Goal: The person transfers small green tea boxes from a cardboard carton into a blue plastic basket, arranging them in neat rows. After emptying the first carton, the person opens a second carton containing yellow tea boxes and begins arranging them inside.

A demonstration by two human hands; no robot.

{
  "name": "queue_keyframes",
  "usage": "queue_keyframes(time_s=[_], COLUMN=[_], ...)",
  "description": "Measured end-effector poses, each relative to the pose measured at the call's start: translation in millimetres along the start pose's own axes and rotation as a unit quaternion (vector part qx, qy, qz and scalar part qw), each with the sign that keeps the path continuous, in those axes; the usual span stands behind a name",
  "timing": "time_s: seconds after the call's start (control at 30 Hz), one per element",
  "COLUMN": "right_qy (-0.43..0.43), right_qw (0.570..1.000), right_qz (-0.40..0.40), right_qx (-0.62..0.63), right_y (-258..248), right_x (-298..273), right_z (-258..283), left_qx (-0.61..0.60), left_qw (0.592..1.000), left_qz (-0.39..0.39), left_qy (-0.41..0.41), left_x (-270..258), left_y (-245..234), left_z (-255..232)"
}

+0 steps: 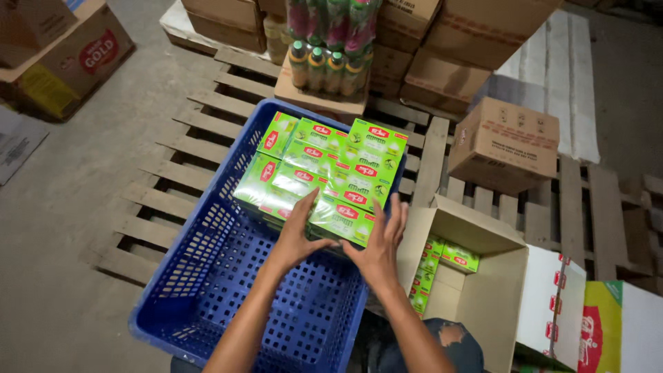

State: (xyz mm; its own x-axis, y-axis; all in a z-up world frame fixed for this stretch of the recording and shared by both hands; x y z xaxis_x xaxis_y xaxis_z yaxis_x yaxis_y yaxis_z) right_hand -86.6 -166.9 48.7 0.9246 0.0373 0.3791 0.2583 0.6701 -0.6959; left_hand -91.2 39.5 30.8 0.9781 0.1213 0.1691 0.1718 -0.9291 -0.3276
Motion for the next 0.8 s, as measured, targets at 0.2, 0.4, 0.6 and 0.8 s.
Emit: queue_keyframes(time_s=[0.2, 0.4, 0.6, 0.8], right_qy=[0.149, 0.132, 0.136, 0.145], right_qw=[0.975, 0.979, 0.976, 0.971], right_qz=[0.067, 0.092, 0.100, 0.111], right_qx=[0.149, 0.126, 0.135, 0.155], right_y=[14.8, 33.4, 26.5, 24.0], right_x=[-0.4, -9.8, -7.9, -6.3], right_z=[-24.9, -35.8, -30.6, -27.3], left_qx=[-0.036, -0.038, -0.063, -0.047], left_qw=[0.992, 0.987, 0.985, 0.987], left_qz=[0.064, 0.072, 0.067, 0.069], left_qy=[-0.099, -0.139, -0.145, -0.138], left_x=[13.4, 11.7, 10.8, 11.4], left_y=[9.7, 23.9, 28.3, 24.4], left_z=[7.3, 18.0, 14.7, 10.7])
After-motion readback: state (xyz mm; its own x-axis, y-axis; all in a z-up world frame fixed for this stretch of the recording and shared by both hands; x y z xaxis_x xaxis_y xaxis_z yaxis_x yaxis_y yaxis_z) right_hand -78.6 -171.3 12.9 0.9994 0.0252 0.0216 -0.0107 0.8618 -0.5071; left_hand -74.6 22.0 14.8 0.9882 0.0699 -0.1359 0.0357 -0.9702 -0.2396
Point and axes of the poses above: each hand's wrist, its own x-axis towards the middle knuckle, its own y-axis out of the palm, z = x × y, the point moved 9 cm from there along x, towards the middle knuckle, and after that the axes turned 8 degrees about -z, right-handed, at the moved point
